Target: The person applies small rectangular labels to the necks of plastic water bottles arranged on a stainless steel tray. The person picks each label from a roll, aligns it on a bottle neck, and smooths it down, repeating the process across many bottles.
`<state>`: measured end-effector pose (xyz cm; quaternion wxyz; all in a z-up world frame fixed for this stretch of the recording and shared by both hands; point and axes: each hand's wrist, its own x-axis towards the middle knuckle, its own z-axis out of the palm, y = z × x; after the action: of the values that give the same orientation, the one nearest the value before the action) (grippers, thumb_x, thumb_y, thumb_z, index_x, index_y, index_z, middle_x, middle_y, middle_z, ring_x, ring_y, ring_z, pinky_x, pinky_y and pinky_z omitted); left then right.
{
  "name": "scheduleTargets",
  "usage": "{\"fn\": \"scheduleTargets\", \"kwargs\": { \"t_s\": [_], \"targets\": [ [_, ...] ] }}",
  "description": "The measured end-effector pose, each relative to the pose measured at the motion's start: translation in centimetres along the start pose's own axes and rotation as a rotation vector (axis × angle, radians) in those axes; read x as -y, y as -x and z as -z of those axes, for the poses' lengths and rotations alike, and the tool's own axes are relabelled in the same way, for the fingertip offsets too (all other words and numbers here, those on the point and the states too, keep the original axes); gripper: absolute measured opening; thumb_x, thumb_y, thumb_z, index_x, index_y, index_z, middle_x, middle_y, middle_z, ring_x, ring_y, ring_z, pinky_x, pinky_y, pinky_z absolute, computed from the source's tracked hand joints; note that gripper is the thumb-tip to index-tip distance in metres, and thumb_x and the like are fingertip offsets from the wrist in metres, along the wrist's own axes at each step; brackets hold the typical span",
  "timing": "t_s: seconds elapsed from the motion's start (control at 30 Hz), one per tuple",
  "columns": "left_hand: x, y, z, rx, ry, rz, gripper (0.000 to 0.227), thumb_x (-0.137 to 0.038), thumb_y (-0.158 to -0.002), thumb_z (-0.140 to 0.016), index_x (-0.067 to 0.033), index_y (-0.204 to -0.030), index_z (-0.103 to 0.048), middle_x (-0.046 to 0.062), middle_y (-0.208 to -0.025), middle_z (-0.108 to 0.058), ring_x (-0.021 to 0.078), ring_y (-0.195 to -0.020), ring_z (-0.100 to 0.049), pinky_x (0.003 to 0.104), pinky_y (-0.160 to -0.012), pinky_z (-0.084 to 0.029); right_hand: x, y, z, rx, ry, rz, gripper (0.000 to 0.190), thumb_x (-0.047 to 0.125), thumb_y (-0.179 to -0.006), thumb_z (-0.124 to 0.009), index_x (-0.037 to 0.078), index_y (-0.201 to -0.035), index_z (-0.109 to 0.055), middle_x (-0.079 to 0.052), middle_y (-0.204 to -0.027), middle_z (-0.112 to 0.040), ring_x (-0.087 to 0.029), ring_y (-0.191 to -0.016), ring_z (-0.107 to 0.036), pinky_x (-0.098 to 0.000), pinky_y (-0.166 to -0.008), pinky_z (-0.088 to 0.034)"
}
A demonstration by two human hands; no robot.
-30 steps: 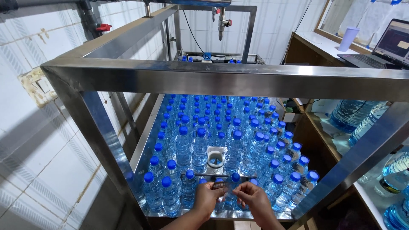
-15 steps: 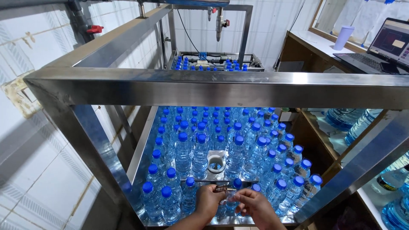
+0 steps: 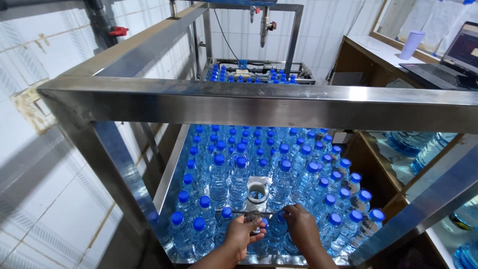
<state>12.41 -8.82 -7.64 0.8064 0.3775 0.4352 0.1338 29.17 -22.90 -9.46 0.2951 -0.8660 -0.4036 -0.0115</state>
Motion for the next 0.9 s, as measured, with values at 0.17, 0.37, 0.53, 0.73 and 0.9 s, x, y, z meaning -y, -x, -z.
{"fn": "scheduleTargets", "kwargs": {
  "t_s": [0.17,0.37,0.53,0.73,0.9],
  "targets": [
    [-1.2,1.9,0.9,0.03,0.094,0.016,0.044,-0.017,-0.104,-0.08,-0.0004,-0.144,-0.072,0.025,-0.117,-0.081,0.0363,-0.104,-0.08,0.044,-0.091,-0.069,0.6,1.7,-1.4,-0.206,0.02,-0.003,0.03,0.029,-0.108,-0.061,0.017,-0.133,-0.072,-0.004,-0.141,-0.073,-0.033,-0.096,-0.082,-0.0498,-0.066,-0.065],
    [-1.7,3.8,0.9,0.017,0.047,-0.025,0.031,-0.008,-0.109,-0.07,0.0022,-0.137,-0.073,0.022,-0.123,-0.088,0.0347,-0.111,-0.083,0.049,-0.094,-0.067,4.5,3.8,0.8,0.43,0.225,-0.247,0.075,0.016,-0.115,-0.039,0.035,-0.179,-0.006,0.017,-0.19,0.004,-0.027,-0.103,-0.085,-0.0436,-0.076,-0.07],
    [-0.1,1.6,1.2,0.022,0.027,-0.072,0.024,-0.006,-0.103,-0.08,-0.004,-0.127,-0.082,0.013,-0.12,-0.09,0.027,-0.111,-0.083,0.039,-0.088,-0.064,4.2,4.6,0.8,0.239,0.015,-0.198,0.07,0.037,-0.108,-0.06,0.037,-0.171,-0.03,0.014,-0.184,-0.022,-0.023,-0.104,-0.086,-0.0438,-0.091,-0.071],
    [1.5,1.3,0.3,0.09,0.144,-0.11,0.042,0.004,-0.086,-0.091,0.0078,-0.126,-0.079,0.022,-0.117,-0.087,0.0327,-0.103,-0.081,0.04,-0.093,-0.068,6.0,3.6,0.6,0.224,-0.912,-0.369,0.027,-0.004,-0.086,-0.093,0.003,-0.109,-0.081,-0.012,-0.101,-0.086,-0.022,-0.088,-0.08,-0.0347,-0.073,-0.069],
    [2.1,1.3,1.0,0.101,0.124,-0.151,0.041,0.004,-0.086,-0.092,0.0105,-0.124,-0.078,0.021,-0.108,-0.086,0.0271,-0.09,-0.077,0.042,-0.091,-0.068,5.7,4.0,-0.6,0.174,-0.95,-0.4,0.014,-0.005,-0.099,-0.085,0.002,-0.089,-0.077,-0.014,-0.081,-0.08,-0.022,-0.072,-0.069,-0.0341,-0.067,-0.056]
  ]
}}
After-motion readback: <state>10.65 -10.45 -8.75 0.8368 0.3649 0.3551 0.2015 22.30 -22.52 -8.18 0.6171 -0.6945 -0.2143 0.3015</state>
